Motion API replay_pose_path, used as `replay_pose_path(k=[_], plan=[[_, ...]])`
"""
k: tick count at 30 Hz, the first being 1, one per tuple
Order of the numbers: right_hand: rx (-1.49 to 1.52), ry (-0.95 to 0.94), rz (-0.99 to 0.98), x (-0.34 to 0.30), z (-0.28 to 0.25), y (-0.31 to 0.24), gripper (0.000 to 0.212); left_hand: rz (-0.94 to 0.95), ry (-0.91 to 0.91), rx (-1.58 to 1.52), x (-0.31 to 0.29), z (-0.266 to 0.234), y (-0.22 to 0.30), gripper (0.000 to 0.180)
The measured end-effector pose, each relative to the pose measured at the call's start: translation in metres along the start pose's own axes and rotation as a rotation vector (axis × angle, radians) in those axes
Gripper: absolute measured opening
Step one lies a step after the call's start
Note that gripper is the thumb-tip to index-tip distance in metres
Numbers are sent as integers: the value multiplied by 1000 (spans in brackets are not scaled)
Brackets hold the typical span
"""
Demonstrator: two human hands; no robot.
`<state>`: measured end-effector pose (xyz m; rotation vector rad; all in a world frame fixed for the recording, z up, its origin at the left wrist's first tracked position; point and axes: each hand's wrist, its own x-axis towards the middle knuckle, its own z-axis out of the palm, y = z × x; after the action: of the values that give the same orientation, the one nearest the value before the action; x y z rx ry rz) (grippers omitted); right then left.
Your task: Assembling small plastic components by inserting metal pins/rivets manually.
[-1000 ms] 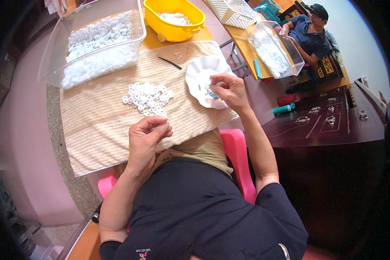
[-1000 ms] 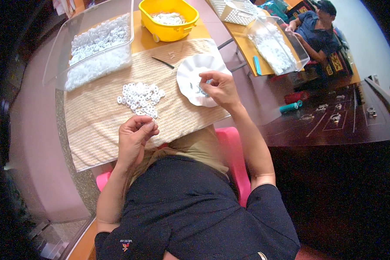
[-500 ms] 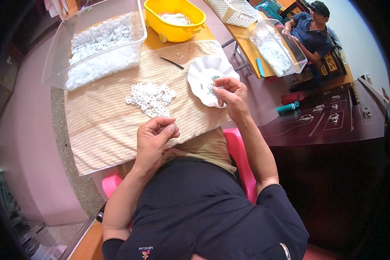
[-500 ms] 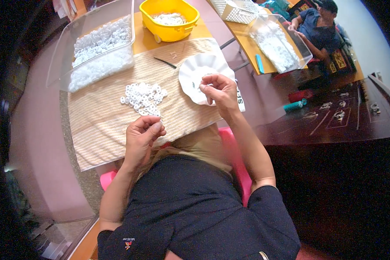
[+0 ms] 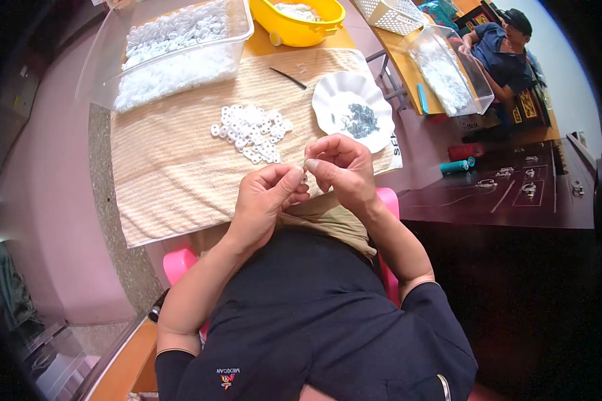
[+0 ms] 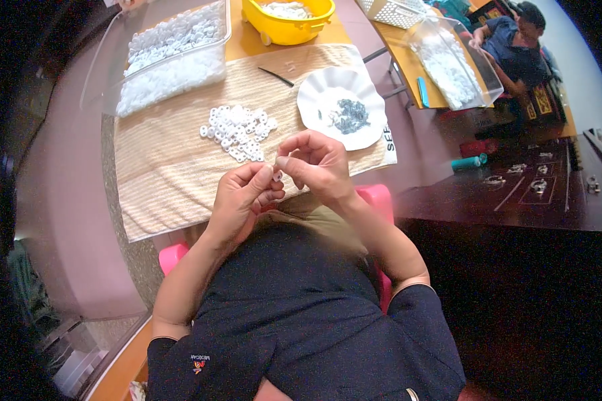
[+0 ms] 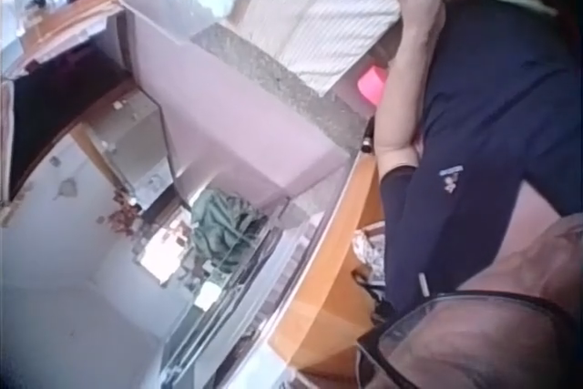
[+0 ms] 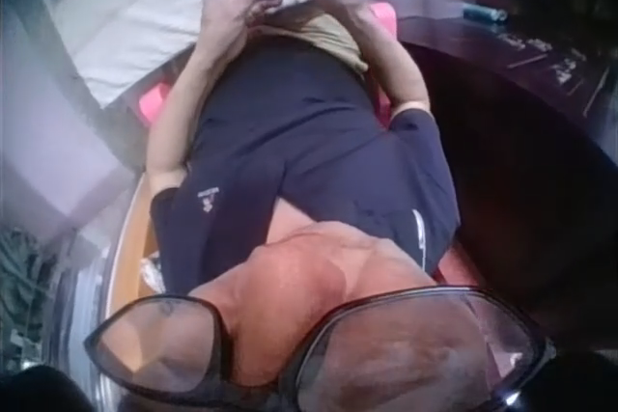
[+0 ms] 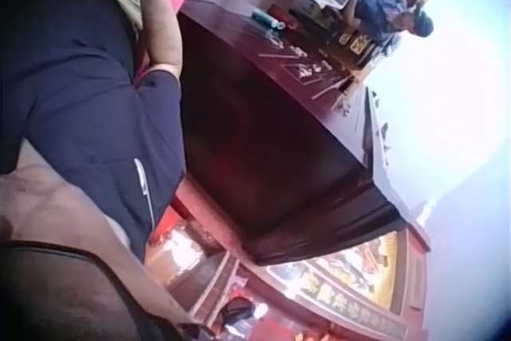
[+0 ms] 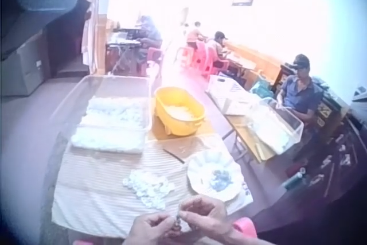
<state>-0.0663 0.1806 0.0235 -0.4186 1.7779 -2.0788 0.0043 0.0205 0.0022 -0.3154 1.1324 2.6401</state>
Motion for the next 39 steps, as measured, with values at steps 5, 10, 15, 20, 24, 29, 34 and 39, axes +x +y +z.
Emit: replay_pose_path(k=[5, 10, 15, 20, 24, 29, 34, 39], plan=[[14, -66, -40, -2, 6, 4, 14, -18, -10, -52, -3, -2, 4, 19], [-36, -141, -54, -3, 0, 8, 17, -7, -14, -57, -4, -4, 4, 18], [-40, -172, -64, -6, -2, 6, 19, 61, 16, 50, -6, -2, 4, 16], [-51, -110, 59, -8, 1, 4, 15, 180, 60, 249, -5, -1, -1, 15], [-85, -138, 103, -7, -1, 5, 17, 305, 98, 454, -1, -7, -8, 13], [-46, -168, 85, -9, 1, 5, 13, 353, 73, 476, -3, -4, -8, 11], [-109, -196, 13, -10, -2, 7, 11, 309, 74, 416, -6, 5, -4, 11], [-195, -188, -42, -11, -7, 11, 11, 305, 93, 431, -4, 4, -9, 13]])
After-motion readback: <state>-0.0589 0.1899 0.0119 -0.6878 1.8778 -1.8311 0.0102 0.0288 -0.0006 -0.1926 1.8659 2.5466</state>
